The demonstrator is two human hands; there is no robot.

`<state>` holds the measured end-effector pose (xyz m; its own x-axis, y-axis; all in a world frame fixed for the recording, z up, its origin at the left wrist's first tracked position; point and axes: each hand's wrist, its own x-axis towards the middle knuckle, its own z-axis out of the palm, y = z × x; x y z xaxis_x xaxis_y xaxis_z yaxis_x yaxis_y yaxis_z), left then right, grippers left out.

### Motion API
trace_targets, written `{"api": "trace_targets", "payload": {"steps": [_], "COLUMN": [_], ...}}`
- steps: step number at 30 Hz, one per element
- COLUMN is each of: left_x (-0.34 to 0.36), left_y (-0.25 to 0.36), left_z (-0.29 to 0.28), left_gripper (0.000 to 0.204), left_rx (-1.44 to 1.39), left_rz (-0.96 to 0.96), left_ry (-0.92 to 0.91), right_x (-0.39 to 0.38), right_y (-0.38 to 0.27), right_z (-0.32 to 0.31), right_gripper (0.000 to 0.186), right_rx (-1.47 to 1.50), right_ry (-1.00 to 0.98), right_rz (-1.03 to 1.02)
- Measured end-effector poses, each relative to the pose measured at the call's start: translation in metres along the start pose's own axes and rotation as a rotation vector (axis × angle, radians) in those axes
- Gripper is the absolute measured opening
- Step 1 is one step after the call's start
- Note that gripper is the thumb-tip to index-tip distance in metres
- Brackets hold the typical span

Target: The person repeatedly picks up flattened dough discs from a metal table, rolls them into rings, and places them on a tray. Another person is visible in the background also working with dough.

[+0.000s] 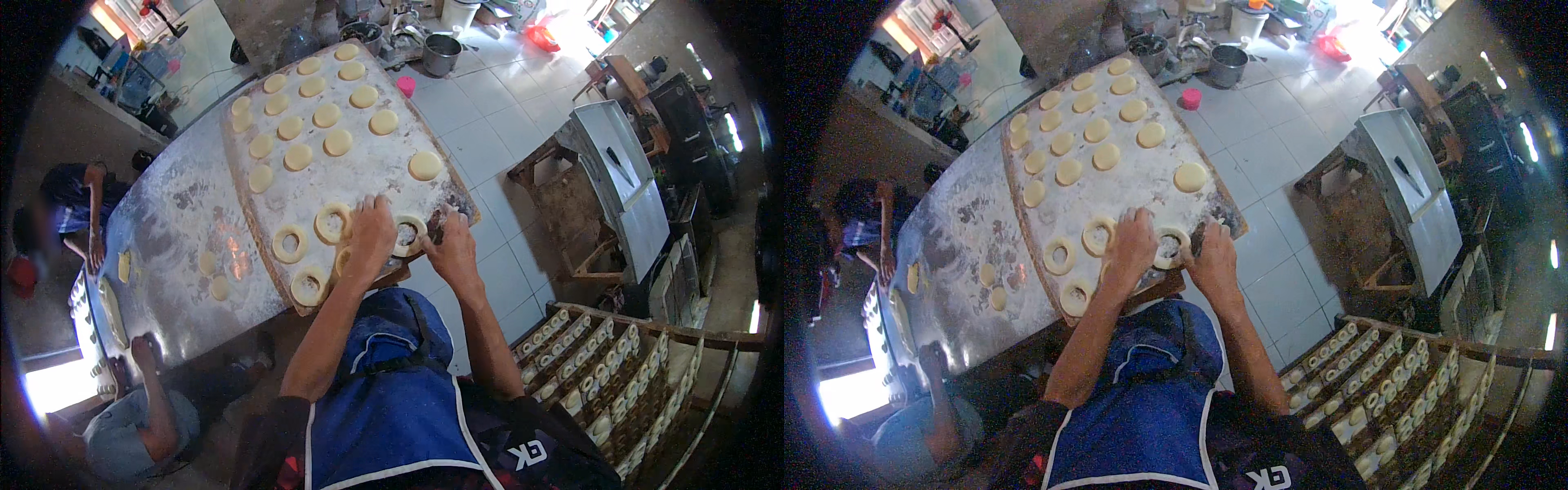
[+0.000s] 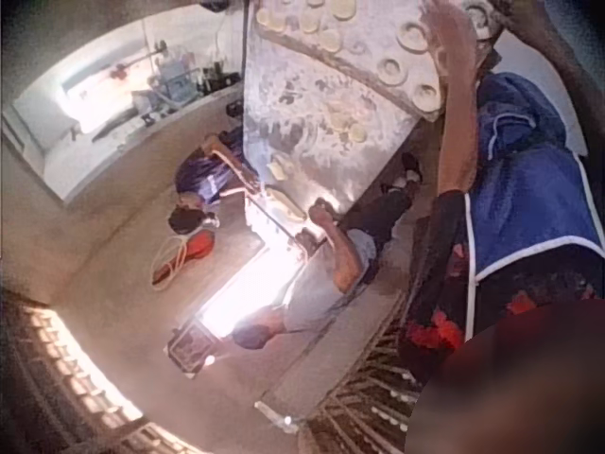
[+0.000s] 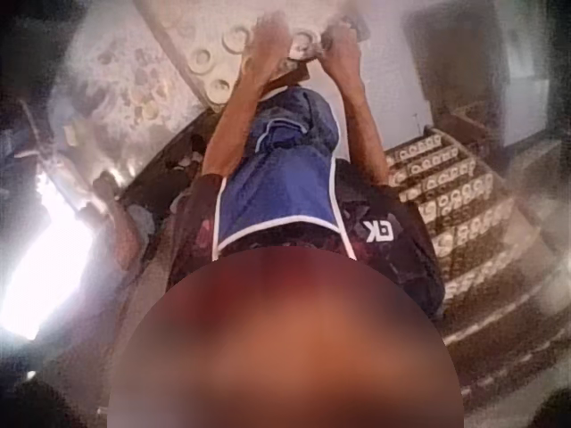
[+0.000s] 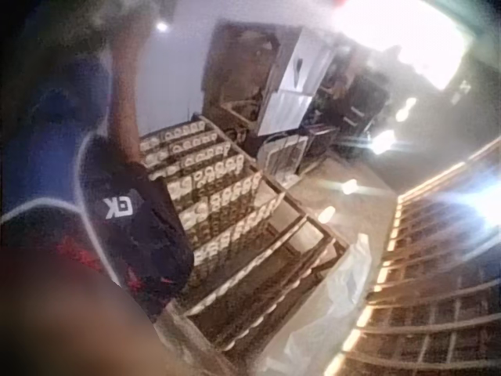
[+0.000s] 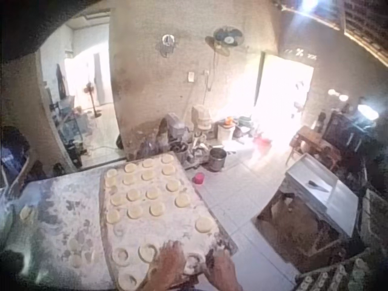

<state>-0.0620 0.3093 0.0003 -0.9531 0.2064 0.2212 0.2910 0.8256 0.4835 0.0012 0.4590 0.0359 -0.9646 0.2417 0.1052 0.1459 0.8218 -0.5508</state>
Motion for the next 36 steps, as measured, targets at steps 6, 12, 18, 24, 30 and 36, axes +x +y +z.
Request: {"api": "trace_targets", "payload": {"steps": [6, 12, 18, 24, 30, 36], "left_x": [-0.016, -0.039, -0.142, -0.253, -0.258, -0.227], "left_y": [-0.012, -0.037, -0.172, -0.251, -0.277, -0.262], "left_z": [-0.014, -0.057, -0.164, -0.226, -0.225, -0.213], "left_gripper": [0.030, 0.030, 0.021, 0.015, 0.015, 0.019], "left_rx": [-0.237, -0.350, -0.257, -0.219, -0.222, -0.364], "left_rz": [0.057, -0.049, -0.309, -0.816, -0.646, -0.556], "left_ry": [-0.162, 0.076, 0.375, 0.535, 0.543, 0.483], "right_x": [0.084, 0.156, 0.147, 0.039, -0.053, -0.056], "right_y": [0.031, 0.052, 0.005, -0.136, -0.272, -0.295], "right_z": [0.036, 0.069, 0.012, 0.071, 0.235, 0.264], "right_gripper": [0.040, 0.034, 0.027, 0.030, 0.033, 0.026], "right_rx": [0.056, -0.416, -0.113, 0.429, 0.314, 0.041], "right_ry": [0.181, -0.289, -0.370, -0.539, -0.732, -0.687], "right_rz": [-0.401, -0.335, -0.281, -0.333, -0.549, -0.765]}}
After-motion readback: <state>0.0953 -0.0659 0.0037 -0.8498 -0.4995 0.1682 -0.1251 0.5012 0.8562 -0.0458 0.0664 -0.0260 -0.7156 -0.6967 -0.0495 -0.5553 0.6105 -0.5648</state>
